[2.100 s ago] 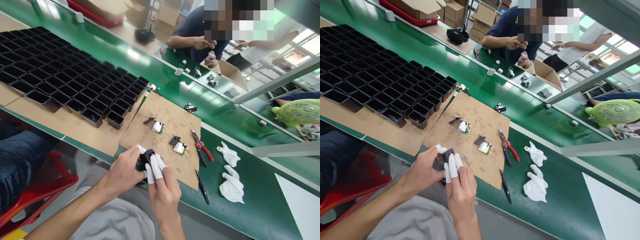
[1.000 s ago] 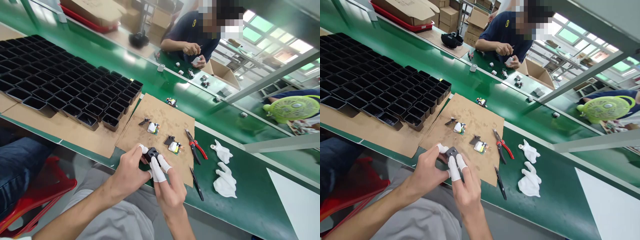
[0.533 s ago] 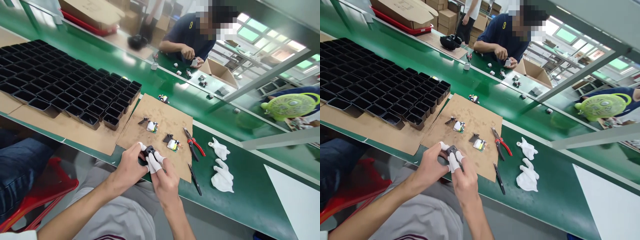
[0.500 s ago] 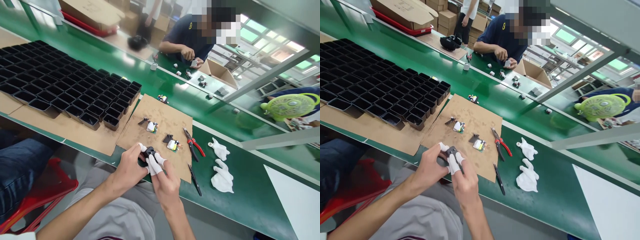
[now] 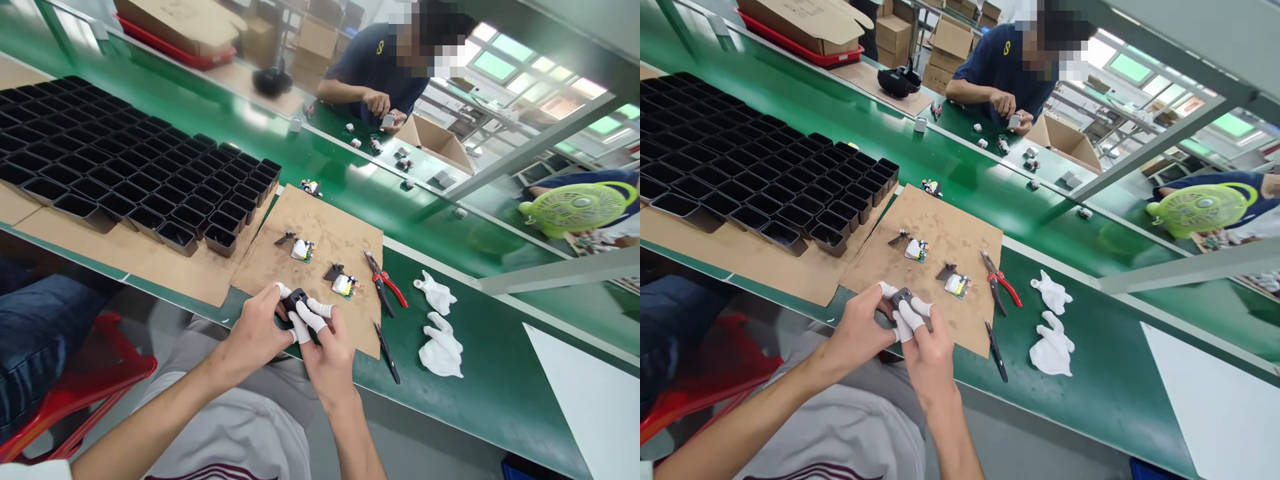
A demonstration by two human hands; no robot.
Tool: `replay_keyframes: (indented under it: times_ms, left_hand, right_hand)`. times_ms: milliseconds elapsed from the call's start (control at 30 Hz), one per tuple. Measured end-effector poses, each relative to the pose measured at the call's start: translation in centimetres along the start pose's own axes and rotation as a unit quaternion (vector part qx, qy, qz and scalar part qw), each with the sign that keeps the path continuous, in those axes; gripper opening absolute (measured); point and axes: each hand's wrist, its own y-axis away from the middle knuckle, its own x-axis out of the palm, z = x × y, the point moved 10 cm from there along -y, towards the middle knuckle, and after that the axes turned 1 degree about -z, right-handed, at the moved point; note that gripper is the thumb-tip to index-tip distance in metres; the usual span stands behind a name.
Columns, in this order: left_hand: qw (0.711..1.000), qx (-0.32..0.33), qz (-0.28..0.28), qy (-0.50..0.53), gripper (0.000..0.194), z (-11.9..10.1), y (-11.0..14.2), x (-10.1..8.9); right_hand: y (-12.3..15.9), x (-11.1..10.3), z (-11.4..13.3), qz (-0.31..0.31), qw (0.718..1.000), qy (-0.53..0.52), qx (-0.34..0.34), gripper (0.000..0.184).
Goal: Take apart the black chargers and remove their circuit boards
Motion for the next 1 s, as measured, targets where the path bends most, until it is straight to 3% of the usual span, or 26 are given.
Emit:
replay_keyframes:
  times_ms: [200,433,633,800,1000]
  left_hand:
    - [1.000,0.017,0.006,0.001,0.044,-1.9,-0.4,-0.6]
    - [1.000,0.002,0.028,-0.014,0.035,0.3,-0.8,0.8]
    - [0.999,0.010,0.030,-0.011,0.040,0.6,-0.4,0.9]
    - [0.999,0.014,0.030,-0.009,0.045,0.4,-0.4,0.7]
    - [0.998,0.050,0.024,0.002,0.056,-2.2,-0.2,-0.5]
  right_hand:
    - [-0.5,-1.7,0.9,-0.026,0.999,0.015,-0.015,0.058]
    - [-0.2,0.4,-0.4,-0.013,1.000,0.005,-0.007,0.041]
    - [-0.3,0.2,-0.8,-0.021,1.000,-0.008,0.020,0.037]
    - [-0.3,0.1,-0.6,-0.006,1.000,-0.008,0.014,0.044]
    - [0.1,-1.8,0.6,-0.017,1.000,0.017,-0.006,0.067]
